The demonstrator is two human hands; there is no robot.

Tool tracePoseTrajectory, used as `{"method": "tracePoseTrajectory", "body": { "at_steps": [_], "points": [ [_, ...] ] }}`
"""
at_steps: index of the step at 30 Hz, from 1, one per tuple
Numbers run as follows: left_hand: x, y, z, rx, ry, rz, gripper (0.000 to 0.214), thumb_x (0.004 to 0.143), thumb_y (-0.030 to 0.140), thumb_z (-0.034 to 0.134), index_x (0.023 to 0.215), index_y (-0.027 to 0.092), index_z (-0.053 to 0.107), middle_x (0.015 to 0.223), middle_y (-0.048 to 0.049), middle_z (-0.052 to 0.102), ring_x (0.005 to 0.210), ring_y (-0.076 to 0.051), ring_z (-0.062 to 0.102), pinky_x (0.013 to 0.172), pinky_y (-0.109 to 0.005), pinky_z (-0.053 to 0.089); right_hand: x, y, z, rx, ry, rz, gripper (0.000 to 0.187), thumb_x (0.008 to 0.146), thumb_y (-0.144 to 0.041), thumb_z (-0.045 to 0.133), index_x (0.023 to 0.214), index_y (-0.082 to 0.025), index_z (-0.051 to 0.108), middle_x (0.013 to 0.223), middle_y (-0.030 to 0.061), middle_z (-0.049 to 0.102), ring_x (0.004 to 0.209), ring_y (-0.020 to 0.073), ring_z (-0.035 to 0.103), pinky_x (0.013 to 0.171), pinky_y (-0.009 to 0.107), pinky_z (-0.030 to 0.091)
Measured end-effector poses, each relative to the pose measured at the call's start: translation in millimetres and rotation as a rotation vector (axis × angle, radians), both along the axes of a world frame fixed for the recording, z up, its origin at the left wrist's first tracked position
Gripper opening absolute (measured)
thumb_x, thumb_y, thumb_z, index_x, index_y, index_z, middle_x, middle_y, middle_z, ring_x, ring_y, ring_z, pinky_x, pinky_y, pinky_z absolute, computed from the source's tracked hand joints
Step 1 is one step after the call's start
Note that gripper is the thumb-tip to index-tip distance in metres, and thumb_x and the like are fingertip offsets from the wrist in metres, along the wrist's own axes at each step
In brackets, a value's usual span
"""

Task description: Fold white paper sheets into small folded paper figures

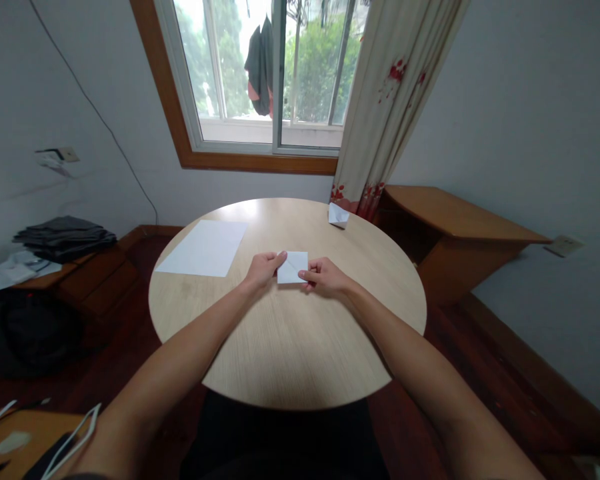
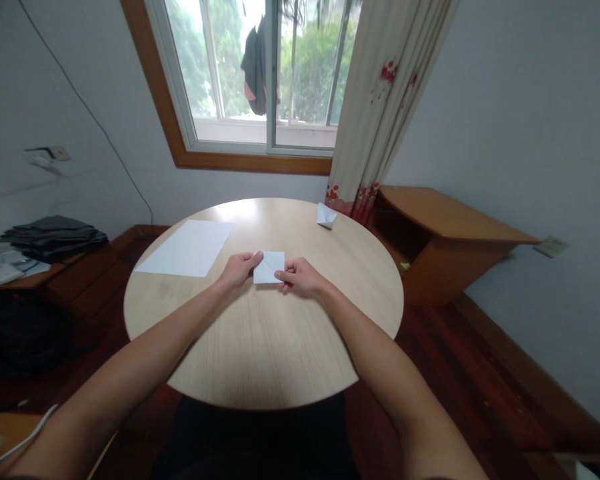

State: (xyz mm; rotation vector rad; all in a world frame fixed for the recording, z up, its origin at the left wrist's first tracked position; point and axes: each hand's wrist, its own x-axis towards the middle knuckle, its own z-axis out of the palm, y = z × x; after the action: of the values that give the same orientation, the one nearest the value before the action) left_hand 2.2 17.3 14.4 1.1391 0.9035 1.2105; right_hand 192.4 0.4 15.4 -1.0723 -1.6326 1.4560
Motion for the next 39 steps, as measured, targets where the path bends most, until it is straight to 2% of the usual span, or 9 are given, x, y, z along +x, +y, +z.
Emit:
{"method": "tracePoseTrajectory", "body": {
  "at_steps": [6, 12, 22, 32, 39],
  "points": [
    [1, 2, -4.3, 0.087, 0.003, 0.116, 0.052, 0.053, 0.059, 0.077, 0.056, 0.011, 0.060, 0.050, -0.0004, 0.054, 0.048, -0.009, 0.045, 0.047, -0.022, 0.034, 0, -2, 3.5, -0.045, 0.028, 0.080, 0.048, 0.062, -0.053, 0.077, 0.073, -0.009, 0.061, 0.066, 0.0078, 0.070, 0.054, 0.0138, 0.065, 0.053, 0.024, 0.050],
    [5, 0, -3.6, 0.069, -0.060, 0.112, 0.054, 0.051, 0.061, 0.077, 0.059, 0.010, 0.061, 0.054, -0.0023, 0.058, 0.050, -0.010, 0.049, 0.049, -0.023, 0.037, 5, -2, 11.5, 0.021, -0.002, 0.096, 0.048, 0.063, -0.055, 0.075, 0.072, -0.010, 0.060, 0.067, 0.0081, 0.071, 0.054, 0.0142, 0.065, 0.053, 0.024, 0.050],
    [6, -4, 0.0, 0.066, -0.095, 0.131, 0.057, 0.046, 0.063, 0.078, 0.060, 0.010, 0.062, 0.056, -0.0032, 0.060, 0.051, -0.011, 0.050, 0.050, -0.023, 0.039, 8, 1, 10.3, 0.035, -0.009, 0.131, 0.047, 0.064, -0.055, 0.074, 0.078, -0.011, 0.063, 0.076, 0.0092, 0.073, 0.064, 0.0146, 0.067, 0.063, 0.025, 0.052],
    [5, -3, -0.7, 0.018, -0.124, 0.055, 0.058, 0.052, 0.067, 0.074, 0.063, 0.012, 0.062, 0.059, -0.0054, 0.063, 0.055, -0.014, 0.057, 0.055, -0.026, 0.045, 10, 0, 11.9, 0.040, -0.027, 0.101, 0.049, 0.063, -0.055, 0.075, 0.077, -0.010, 0.062, 0.071, 0.0094, 0.072, 0.057, 0.0146, 0.066, 0.055, 0.024, 0.051],
    [4, -3, 0.4, 0.039, -0.103, 0.052, 0.058, 0.054, 0.070, 0.070, 0.055, 0.014, 0.056, 0.048, -0.0008, 0.053, 0.051, -0.013, 0.055, 0.052, -0.025, 0.044, 10, -1, 12.1, 0.020, -0.009, 0.074, 0.048, 0.061, -0.054, 0.076, 0.075, -0.010, 0.063, 0.068, 0.0090, 0.071, 0.054, 0.0154, 0.066, 0.052, 0.024, 0.051]
  ]
}}
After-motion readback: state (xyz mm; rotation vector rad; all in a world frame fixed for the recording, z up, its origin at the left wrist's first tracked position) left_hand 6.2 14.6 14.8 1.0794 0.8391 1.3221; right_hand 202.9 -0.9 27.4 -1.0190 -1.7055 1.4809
